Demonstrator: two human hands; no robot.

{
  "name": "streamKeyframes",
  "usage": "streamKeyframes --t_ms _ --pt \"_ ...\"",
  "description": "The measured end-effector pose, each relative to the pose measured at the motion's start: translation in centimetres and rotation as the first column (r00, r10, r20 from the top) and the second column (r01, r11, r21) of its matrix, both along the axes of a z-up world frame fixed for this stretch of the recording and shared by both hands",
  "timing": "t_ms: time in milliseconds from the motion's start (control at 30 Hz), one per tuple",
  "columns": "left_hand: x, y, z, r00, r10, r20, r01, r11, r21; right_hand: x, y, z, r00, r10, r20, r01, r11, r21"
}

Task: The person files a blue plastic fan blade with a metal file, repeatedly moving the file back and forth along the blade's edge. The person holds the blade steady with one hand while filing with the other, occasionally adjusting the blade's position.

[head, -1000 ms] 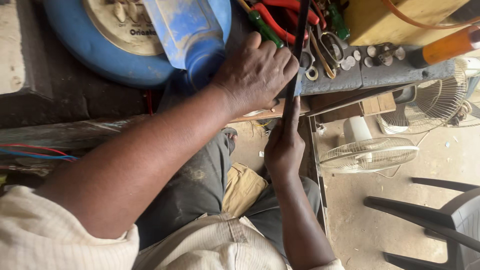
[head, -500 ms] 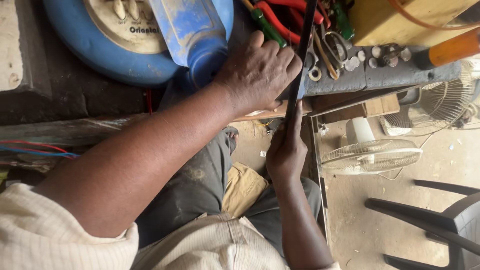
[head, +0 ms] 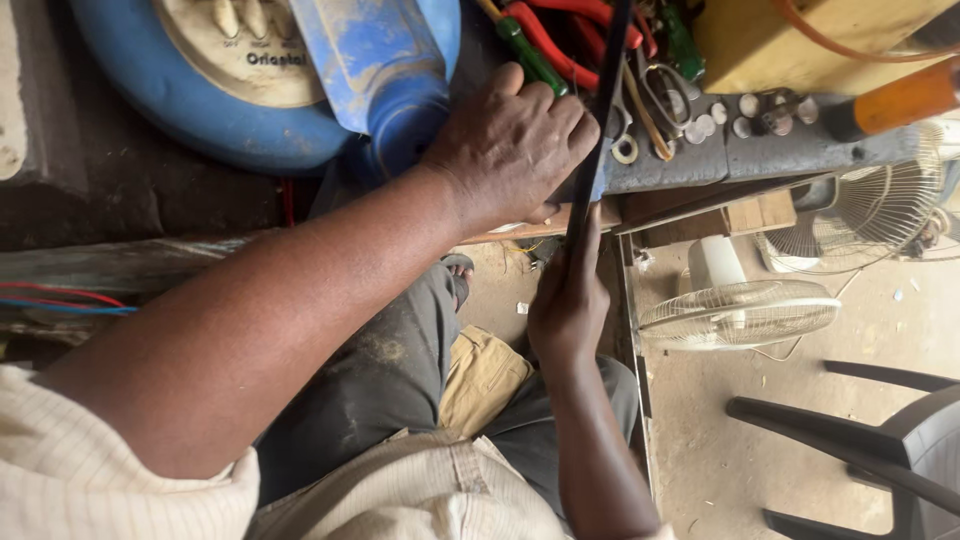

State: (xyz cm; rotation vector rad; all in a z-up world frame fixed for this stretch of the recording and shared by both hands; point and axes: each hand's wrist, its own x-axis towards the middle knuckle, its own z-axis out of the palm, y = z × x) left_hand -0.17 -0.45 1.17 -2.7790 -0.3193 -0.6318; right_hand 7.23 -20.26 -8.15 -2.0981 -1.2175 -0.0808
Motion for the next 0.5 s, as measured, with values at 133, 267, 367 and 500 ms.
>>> streamKeyframes --t_ms 133,267,367,500 --pt "-0.1 0.4 -0.5 1.0 0.019 0.015 -0.02 0.998 0.056 -0.4 -0.4 -1.0 0.999 0.042 -0.017 -0.04 0.996 0.075" --pt "0.4 0.3 -0.6 1.0 0.008 0.001 -0.008 0.999 0.053 -2.3 -3.9 -3.2 0.997 0.078 0.017 -0.079 0.992 0.098" --pt "0.5 0.9 -1.1 0.998 0.044 0.045 -0.051 0.983 0.174 -2.3 -4.1 -3.9 0.997 0.046 -0.058 -0.041 0.996 0.085" --pt "0.6 0.4 -0.4 0.997 0.017 -0.076 -0.017 1.0 -0.006 -0.1 0.4 -2.5 0.998 0.006 -0.066 0.003 0.991 0.136"
